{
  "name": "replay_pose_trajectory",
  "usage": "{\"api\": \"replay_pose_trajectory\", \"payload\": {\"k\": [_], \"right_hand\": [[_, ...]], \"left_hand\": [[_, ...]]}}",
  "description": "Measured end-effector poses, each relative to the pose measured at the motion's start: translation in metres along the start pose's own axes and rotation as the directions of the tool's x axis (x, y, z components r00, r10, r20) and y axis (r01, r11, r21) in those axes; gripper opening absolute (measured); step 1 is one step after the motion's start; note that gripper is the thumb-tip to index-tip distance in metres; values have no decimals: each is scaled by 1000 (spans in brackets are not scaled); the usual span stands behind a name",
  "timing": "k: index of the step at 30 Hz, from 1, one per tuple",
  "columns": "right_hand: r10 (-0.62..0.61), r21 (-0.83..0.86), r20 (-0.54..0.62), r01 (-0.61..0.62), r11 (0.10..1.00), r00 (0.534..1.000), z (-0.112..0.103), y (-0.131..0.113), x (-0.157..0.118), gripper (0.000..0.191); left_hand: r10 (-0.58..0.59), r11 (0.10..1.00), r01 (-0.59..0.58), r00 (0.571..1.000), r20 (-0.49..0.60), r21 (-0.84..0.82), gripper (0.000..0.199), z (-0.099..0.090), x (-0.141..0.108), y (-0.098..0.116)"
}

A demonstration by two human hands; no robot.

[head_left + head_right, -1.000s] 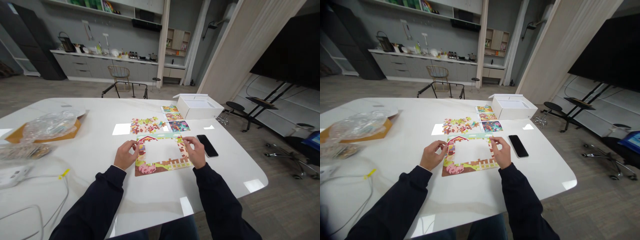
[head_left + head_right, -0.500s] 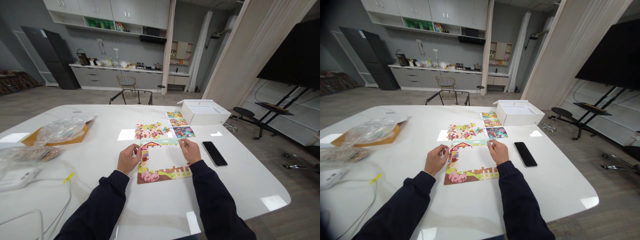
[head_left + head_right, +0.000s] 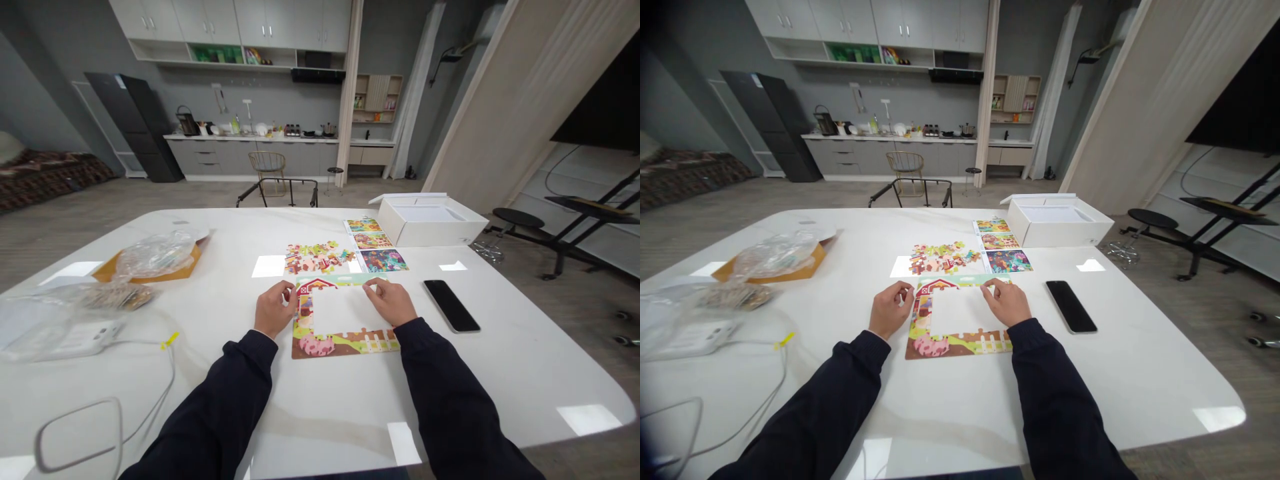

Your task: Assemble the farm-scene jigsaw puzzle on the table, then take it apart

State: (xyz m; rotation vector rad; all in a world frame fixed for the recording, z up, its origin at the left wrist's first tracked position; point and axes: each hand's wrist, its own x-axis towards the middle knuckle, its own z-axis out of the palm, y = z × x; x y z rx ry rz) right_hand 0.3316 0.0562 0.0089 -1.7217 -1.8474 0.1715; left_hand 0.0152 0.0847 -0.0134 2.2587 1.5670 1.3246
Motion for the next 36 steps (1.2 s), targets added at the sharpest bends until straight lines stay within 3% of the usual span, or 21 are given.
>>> {"api": "replay_pose_trajectory", "payload": {"k": [6,13,21,30,36], "right_hand": [[-38,-6,74,38,999,997,7,-2,-1,38],[-48,4,108,48,999,993,12,3,-2,40],[-62,11,139,61,998,988,15,7,-3,41],[-53,27,146,50,998,988,16,3,-3,39],[-38,144,100,23,989,994,13,-1,-2,39]], "left_hand": [[-61,998,61,998,-10,25,14,4,0,-9],[-137,990,136,991,4,45,9,15,21,-48],[-101,995,103,989,108,-14,45,41,58,-80],[-136,982,150,982,129,-111,35,40,66,-87],[-145,965,160,986,82,-210,39,24,58,-75]]}}
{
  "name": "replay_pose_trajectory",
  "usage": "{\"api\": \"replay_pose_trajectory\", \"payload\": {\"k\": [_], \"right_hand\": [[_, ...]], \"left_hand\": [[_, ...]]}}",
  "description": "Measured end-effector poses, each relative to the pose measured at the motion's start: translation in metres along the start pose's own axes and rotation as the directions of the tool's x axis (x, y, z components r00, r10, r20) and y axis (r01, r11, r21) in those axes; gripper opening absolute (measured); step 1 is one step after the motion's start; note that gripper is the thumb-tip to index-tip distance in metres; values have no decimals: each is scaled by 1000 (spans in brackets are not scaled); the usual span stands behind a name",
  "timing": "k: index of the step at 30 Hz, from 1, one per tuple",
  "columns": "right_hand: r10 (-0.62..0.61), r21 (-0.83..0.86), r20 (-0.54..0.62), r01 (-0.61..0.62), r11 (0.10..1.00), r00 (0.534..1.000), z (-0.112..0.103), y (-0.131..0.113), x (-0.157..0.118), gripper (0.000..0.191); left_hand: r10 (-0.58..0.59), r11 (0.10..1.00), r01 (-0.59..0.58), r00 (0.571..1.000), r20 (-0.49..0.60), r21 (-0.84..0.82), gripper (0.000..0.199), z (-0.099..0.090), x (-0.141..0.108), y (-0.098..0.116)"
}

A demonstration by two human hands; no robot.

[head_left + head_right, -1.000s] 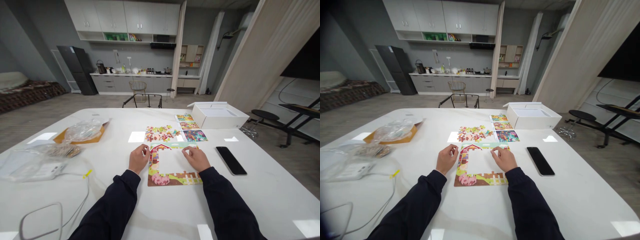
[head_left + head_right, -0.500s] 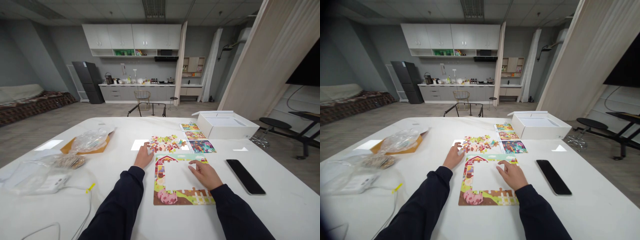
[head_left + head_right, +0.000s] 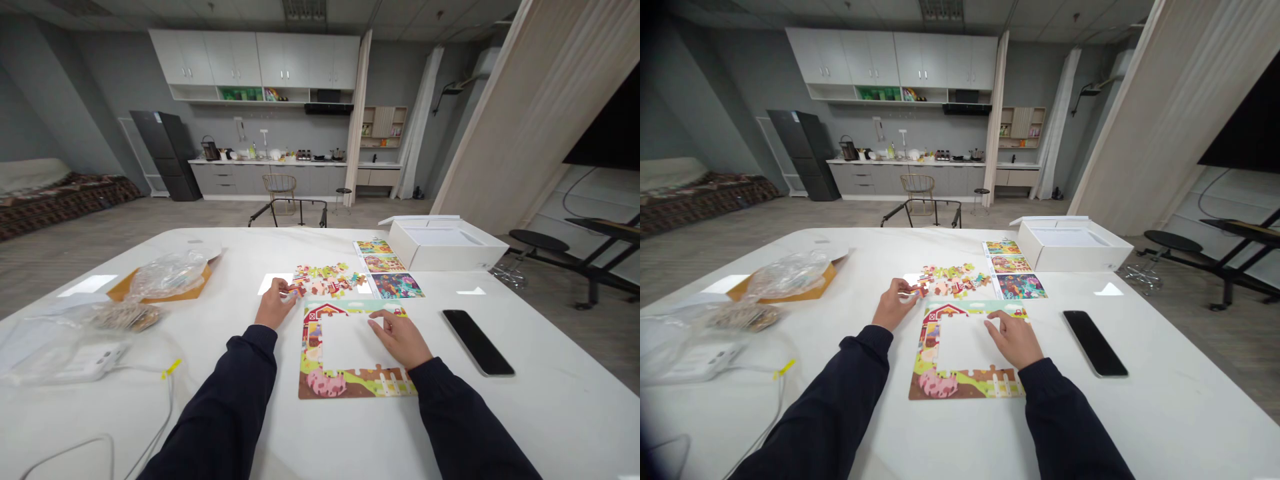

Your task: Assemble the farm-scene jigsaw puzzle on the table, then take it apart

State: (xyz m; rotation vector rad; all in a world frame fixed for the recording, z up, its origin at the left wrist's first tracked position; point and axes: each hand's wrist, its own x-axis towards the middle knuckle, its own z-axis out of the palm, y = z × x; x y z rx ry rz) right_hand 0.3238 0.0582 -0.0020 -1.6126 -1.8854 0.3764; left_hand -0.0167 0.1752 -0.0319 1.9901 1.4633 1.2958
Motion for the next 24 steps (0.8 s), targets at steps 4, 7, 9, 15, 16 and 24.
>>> {"api": "replay_pose_trajectory", "payload": {"k": [4,7,9,15,16,24], "right_hand": [[82,412,8,-78,908,997,4,-22,-2,44],[118,698,167,-202,687,979,14,-46,-6,51],[98,766,268,-274,582,958,21,-58,-9,49],[264,829,229,-330,452,937,29,-61,-9,51],[279,833,216,-326,447,936,29,-60,-9,51],[217,829,223,-302,470,950,29,-54,-9,53]], "left_hand": [[27,949,4,995,94,-316,42,-5,-33,46],[59,862,118,942,329,-493,46,2,-63,90],[108,823,152,905,413,-548,45,10,-78,112],[252,890,-91,915,316,-447,48,25,-91,125],[289,906,-159,910,298,-392,51,26,-92,123],[385,914,-331,889,248,-234,34,25,-92,117]]}}
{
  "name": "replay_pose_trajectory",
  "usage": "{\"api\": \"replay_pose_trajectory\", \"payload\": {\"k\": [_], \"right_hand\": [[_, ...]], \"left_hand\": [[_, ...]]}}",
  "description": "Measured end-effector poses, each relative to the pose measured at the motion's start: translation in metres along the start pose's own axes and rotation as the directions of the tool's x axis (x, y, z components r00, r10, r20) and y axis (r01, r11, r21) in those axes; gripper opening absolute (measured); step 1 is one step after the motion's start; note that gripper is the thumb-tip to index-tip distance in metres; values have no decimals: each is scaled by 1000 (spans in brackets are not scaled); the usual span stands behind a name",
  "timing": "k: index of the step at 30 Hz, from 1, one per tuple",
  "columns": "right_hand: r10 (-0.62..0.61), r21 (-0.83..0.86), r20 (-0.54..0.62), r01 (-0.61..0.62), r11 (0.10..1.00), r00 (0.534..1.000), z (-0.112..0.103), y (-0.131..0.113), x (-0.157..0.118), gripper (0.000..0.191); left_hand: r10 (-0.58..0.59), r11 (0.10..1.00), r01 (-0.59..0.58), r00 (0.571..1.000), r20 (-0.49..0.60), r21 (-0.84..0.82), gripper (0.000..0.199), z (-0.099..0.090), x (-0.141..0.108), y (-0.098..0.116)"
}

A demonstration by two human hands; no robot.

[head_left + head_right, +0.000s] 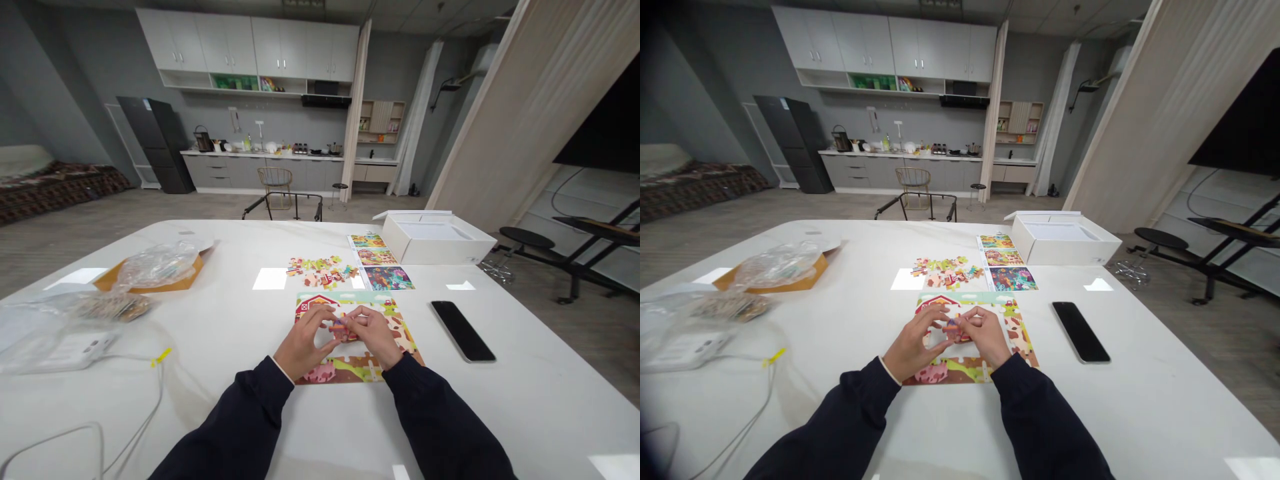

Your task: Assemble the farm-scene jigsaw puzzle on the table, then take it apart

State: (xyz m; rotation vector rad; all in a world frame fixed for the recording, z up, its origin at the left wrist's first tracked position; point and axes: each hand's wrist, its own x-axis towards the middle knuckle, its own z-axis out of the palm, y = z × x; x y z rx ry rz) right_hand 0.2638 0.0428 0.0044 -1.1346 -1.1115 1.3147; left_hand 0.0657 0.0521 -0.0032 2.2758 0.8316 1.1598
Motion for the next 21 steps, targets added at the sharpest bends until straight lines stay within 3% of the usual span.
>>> {"api": "replay_pose_trajectory", "payload": {"k": [6,12,16,21], "right_hand": [[33,-34,54,-31,999,998,-2,4,2,53],[3,-20,-68,-4,1000,998,-4,8,6,65],[-25,-138,-41,19,990,999,-5,17,9,56],[-85,-251,24,88,964,996,-7,26,9,43]], "left_hand": [[-85,996,85,996,-13,-7,39,-5,3,0],[-219,968,232,967,-130,96,55,-22,3,-37],[-300,942,308,951,-77,135,59,-22,1,-53],[-307,937,308,951,-35,166,51,-13,0,-54]]}}
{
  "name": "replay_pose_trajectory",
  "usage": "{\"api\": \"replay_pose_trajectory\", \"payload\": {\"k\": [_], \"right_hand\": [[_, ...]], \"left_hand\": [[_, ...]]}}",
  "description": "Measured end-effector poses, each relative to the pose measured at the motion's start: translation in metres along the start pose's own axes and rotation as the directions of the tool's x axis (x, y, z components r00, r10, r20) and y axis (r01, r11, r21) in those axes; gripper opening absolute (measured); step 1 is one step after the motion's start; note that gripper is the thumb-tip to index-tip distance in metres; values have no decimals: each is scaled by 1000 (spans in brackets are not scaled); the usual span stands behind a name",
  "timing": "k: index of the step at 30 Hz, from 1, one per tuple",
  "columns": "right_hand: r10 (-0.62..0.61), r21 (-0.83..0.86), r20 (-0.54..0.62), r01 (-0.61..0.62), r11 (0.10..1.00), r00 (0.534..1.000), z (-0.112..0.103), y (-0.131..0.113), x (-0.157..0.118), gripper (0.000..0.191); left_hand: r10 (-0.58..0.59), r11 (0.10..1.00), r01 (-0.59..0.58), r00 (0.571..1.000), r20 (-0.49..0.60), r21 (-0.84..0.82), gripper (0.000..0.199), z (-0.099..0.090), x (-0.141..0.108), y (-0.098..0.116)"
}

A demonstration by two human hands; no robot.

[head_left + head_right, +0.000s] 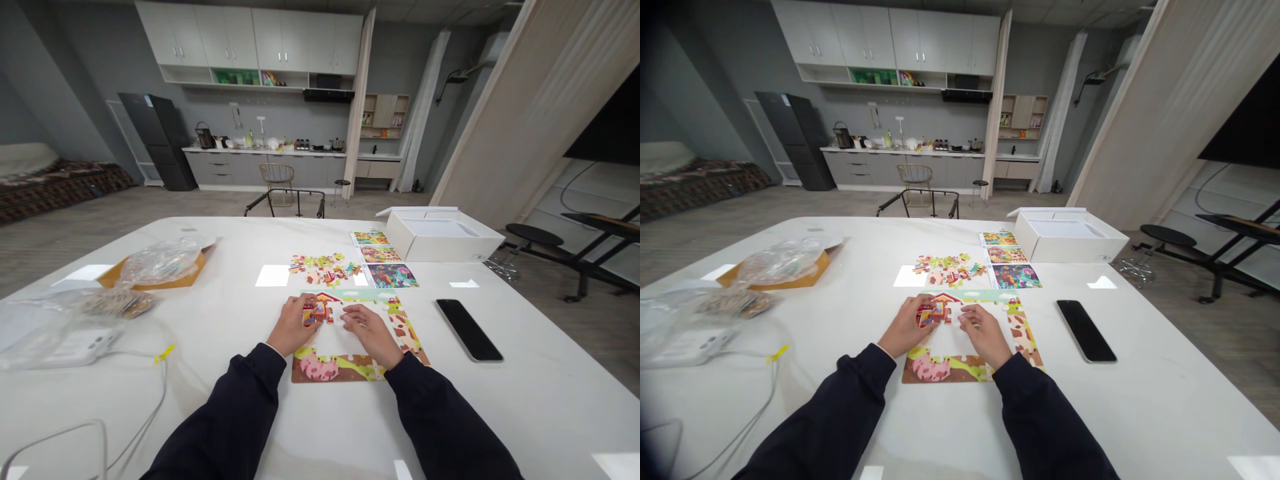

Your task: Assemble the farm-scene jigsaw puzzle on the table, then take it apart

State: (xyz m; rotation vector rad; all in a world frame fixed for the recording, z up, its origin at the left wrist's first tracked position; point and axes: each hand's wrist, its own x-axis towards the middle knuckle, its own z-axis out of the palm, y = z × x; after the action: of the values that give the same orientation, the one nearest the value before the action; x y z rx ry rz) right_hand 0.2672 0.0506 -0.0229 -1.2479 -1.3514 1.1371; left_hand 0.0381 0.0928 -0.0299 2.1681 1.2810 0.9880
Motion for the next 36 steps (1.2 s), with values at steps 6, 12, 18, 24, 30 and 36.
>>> {"api": "replay_pose_trajectory", "payload": {"k": [6,12,18,24,30,36], "right_hand": [[-148,-314,90,169,934,985,3,-14,7,29],[-311,-563,172,353,747,935,27,-11,32,40],[-304,-573,136,325,753,943,29,4,34,37],[-276,-584,203,342,736,939,21,-1,29,47],[-228,-607,274,352,713,934,13,-5,22,35],[-231,-607,301,373,702,925,12,-10,21,19]], "left_hand": [[-25,998,26,1000,-18,51,57,4,1,7],[-56,996,59,997,-52,63,58,6,1,6],[-61,997,63,997,-48,44,57,6,0,7],[-18,999,18,1000,-5,44,59,2,-5,10],[26,998,-30,997,69,59,68,2,-14,10],[30,997,-36,996,88,64,63,4,-15,10]]}}
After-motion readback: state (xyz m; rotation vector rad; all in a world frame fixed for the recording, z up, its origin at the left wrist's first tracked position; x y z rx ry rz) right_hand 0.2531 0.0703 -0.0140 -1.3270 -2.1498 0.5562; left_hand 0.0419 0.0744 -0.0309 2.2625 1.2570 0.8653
